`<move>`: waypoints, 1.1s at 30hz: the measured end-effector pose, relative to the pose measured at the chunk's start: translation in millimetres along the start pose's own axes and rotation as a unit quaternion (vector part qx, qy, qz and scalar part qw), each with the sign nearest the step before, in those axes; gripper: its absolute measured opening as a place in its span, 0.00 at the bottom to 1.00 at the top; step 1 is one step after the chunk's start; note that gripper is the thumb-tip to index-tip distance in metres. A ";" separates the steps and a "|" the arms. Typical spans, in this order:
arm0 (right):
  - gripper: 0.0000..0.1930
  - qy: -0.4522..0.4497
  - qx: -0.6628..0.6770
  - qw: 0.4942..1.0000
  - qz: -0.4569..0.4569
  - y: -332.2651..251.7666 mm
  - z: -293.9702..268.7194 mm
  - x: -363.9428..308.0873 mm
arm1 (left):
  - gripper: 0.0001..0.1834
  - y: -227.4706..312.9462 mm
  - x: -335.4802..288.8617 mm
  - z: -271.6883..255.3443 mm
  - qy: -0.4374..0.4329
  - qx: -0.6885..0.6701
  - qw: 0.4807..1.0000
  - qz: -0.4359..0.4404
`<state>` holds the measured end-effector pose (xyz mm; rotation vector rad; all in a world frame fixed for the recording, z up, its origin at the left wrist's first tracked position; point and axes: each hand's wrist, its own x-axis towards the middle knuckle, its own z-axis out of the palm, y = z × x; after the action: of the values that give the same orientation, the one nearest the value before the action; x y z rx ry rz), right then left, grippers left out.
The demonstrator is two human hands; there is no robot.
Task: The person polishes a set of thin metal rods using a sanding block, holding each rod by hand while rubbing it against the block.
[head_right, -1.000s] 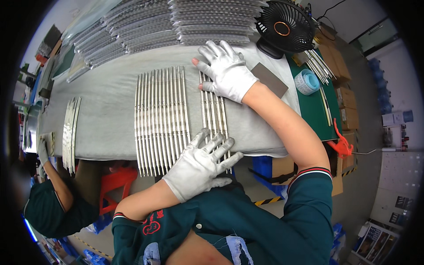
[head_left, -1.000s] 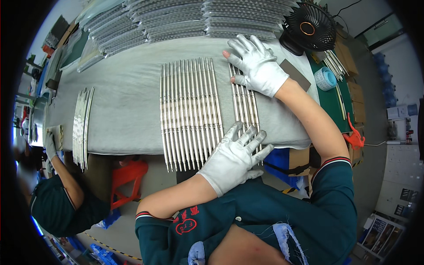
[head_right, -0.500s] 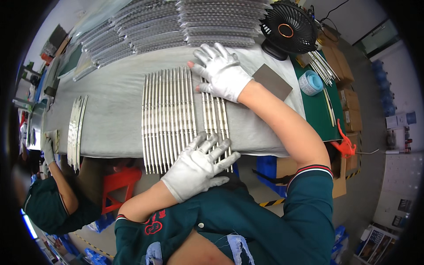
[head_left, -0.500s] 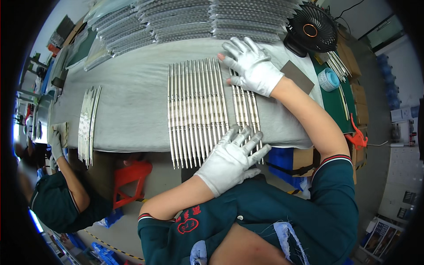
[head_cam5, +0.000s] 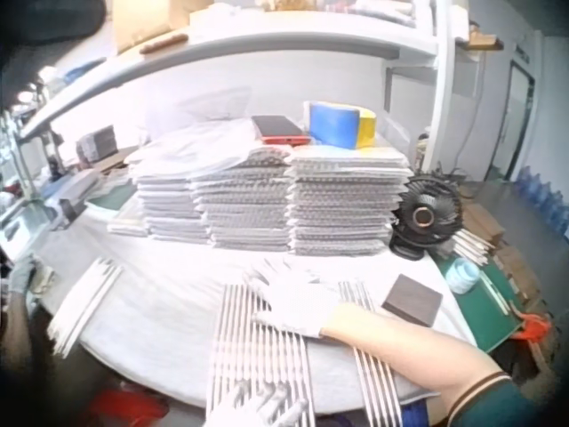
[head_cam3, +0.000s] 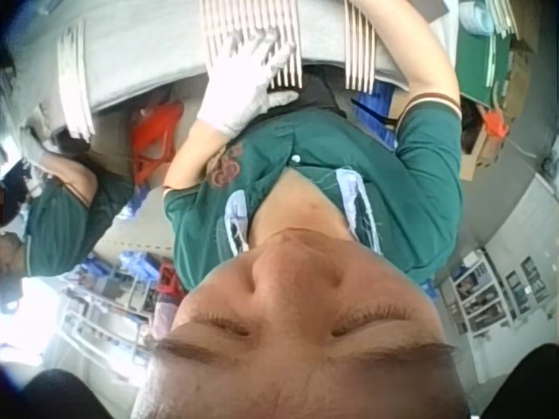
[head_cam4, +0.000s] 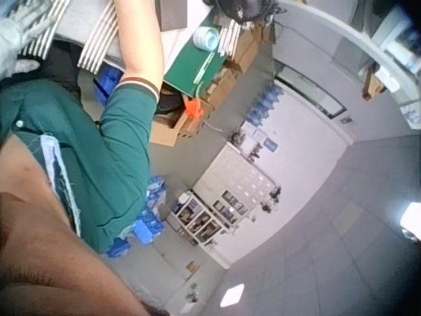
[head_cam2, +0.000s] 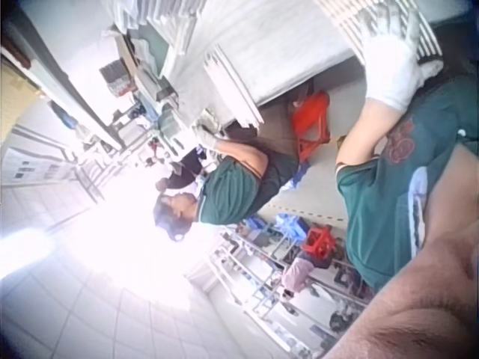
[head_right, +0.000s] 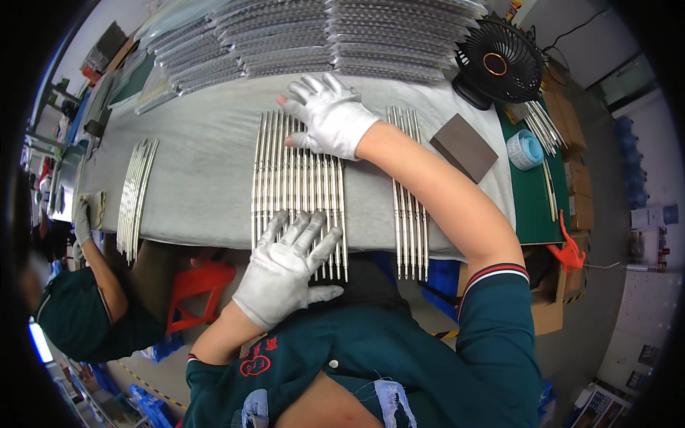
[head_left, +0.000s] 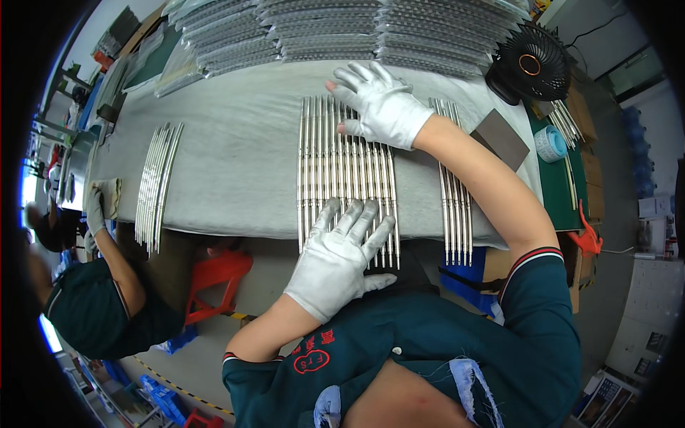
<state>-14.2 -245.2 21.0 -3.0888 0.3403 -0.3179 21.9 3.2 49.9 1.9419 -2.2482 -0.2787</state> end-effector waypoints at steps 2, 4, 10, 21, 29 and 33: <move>0.38 0.004 0.010 1.000 -0.011 -3.5 2.4 5.8 | 0.45 -0.8 0.5 1.8 -0.008 -0.007 1.000 0.015; 0.38 -0.054 -0.017 0.998 -0.001 -3.9 1.0 3.9 | 0.45 -1.3 3.7 3.2 -0.013 -0.013 1.000 0.016; 0.36 -0.040 -0.079 0.996 -0.002 19.2 -7.9 -26.9 | 0.40 9.3 21.9 20.8 0.014 -0.049 0.994 0.100; 0.36 -0.051 -0.090 0.995 0.006 10.2 -4.2 -15.8 | 0.36 1.7 13.0 9.3 -0.015 -0.046 0.994 0.100; 0.35 -0.034 -0.066 0.997 -0.001 7.2 -2.9 -12.6 | 0.37 0.0 9.9 7.1 -0.026 -0.042 0.995 0.089; 0.36 -0.056 -0.079 0.995 0.008 19.0 -14.8 -29.0 | 0.38 9.0 16.8 21.6 0.025 -0.115 0.981 0.155</move>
<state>-48.9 -257.3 29.0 -3.2385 0.4044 -0.1229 5.6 -11.4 31.1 1.4466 -2.3237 -0.4198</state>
